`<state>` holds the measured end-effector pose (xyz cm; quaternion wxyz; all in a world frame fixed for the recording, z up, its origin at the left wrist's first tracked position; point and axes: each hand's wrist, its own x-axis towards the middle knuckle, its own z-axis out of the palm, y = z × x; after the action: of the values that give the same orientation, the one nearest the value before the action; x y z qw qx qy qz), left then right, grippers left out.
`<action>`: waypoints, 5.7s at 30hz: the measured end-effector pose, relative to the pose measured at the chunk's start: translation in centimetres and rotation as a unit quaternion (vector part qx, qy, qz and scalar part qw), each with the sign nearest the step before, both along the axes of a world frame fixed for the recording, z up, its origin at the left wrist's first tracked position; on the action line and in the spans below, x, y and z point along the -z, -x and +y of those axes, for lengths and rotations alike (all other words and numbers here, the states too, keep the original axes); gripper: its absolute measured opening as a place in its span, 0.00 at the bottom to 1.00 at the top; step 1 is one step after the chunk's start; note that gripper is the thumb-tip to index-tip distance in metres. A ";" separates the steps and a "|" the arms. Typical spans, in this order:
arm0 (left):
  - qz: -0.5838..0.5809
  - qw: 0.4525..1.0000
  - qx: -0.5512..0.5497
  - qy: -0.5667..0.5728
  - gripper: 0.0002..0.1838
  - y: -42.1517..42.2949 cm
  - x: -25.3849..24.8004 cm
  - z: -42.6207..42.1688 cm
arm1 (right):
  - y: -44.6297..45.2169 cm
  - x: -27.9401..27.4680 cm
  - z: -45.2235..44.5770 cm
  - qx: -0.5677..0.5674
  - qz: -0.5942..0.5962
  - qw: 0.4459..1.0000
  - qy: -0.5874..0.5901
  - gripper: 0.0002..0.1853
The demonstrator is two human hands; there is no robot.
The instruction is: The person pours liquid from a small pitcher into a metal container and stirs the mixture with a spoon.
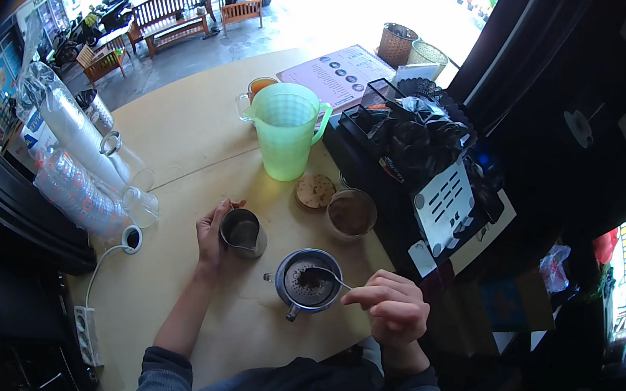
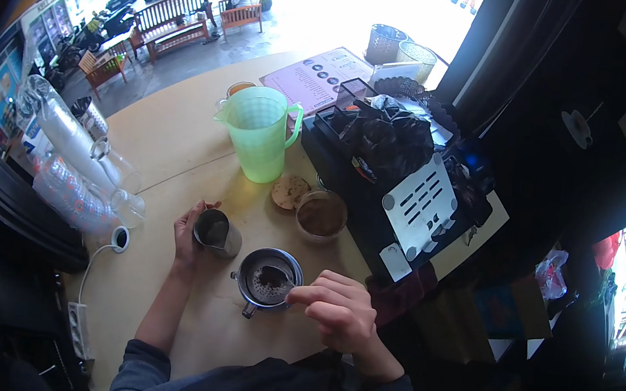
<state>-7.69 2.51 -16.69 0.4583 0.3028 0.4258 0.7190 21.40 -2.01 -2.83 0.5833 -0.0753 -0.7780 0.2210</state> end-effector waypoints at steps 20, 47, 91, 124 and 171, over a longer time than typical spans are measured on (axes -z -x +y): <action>-0.035 0.998 -0.046 -0.003 0.12 -1.8 -7.3 -0.8 | 0.7 2.3 -0.1 0.028 0.038 0.997 0.063 0.11; 0.121 0.990 -0.050 -0.052 0.15 -8.0 -15.6 -3.4 | 1.2 2.4 -1.0 0.076 0.053 0.991 0.102 0.18; 0.004 0.999 -0.031 -0.039 0.13 -6.1 -14.1 -3.0 | 1.0 1.2 0.6 -0.012 0.032 0.986 0.162 0.29; 0.069 0.987 -0.116 0.087 0.14 -1.7 -0.6 -0.2 | 0.2 -2.0 1.2 -0.038 -0.021 0.999 0.030 0.28; 0.381 0.900 0.148 -0.149 0.35 -9.4 -7.8 -5.3 | 0.0 0.2 0.2 -0.144 -0.062 0.987 -0.034 0.21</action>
<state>1.67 -2.83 -8.86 0.3120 0.6778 0.4061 0.5275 21.37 -1.85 -3.00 0.4979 0.0440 -0.8226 0.2711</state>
